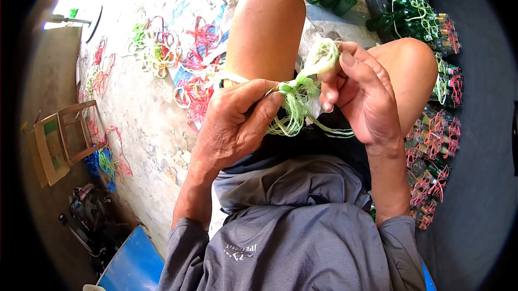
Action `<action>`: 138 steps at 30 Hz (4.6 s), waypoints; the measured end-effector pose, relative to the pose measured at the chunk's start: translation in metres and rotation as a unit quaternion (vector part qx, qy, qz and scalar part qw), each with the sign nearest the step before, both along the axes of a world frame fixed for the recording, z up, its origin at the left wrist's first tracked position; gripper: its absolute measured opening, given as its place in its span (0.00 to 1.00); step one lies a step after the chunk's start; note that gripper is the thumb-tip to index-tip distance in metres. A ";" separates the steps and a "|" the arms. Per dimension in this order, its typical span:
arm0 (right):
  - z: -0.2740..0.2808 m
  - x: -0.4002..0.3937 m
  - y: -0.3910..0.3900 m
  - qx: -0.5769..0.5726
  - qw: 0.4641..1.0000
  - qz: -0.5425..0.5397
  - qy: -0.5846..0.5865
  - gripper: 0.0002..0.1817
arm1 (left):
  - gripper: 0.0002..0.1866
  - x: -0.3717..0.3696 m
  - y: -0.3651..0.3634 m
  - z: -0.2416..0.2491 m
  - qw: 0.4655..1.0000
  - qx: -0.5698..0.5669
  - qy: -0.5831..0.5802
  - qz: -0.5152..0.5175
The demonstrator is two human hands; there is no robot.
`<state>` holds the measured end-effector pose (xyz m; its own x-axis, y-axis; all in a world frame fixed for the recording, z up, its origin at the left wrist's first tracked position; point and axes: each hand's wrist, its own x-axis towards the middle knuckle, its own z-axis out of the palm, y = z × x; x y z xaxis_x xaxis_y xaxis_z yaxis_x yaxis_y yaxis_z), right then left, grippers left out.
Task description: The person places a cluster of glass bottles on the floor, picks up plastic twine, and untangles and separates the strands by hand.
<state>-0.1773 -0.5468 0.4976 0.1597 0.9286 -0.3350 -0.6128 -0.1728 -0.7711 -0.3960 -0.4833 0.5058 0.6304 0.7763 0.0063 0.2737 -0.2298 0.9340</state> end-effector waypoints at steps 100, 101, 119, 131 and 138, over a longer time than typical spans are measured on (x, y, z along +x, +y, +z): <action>-0.007 -0.036 0.005 0.286 0.748 0.084 -0.593 0.12 | 0.04 -0.010 -0.001 -0.002 0.993 0.000 0.005 0.115; -0.009 -0.037 0.005 0.290 0.742 0.075 -0.600 0.12 | 0.04 -0.010 -0.001 -0.002 0.994 0.004 0.006 0.112; -0.018 -0.037 0.006 0.330 0.782 0.054 -0.527 0.13 | 0.05 -0.011 -0.001 -0.001 0.988 -0.093 -0.013 0.121; -0.016 -0.040 0.002 0.302 0.763 0.065 -0.568 0.11 | 0.03 -0.009 -0.002 -0.002 0.992 -0.059 0.001 0.112; -0.030 -0.037 -0.002 0.355 0.781 0.014 -0.513 0.13 | 0.02 -0.009 0.000 -0.001 0.984 -0.118 0.011 0.134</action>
<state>-0.2143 -0.5489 0.4672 -0.0181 0.8303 0.5570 0.3871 0.5195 -0.7618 -0.4046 -0.4836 0.5052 0.4007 0.8928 -0.2056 0.3155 0.0762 0.9459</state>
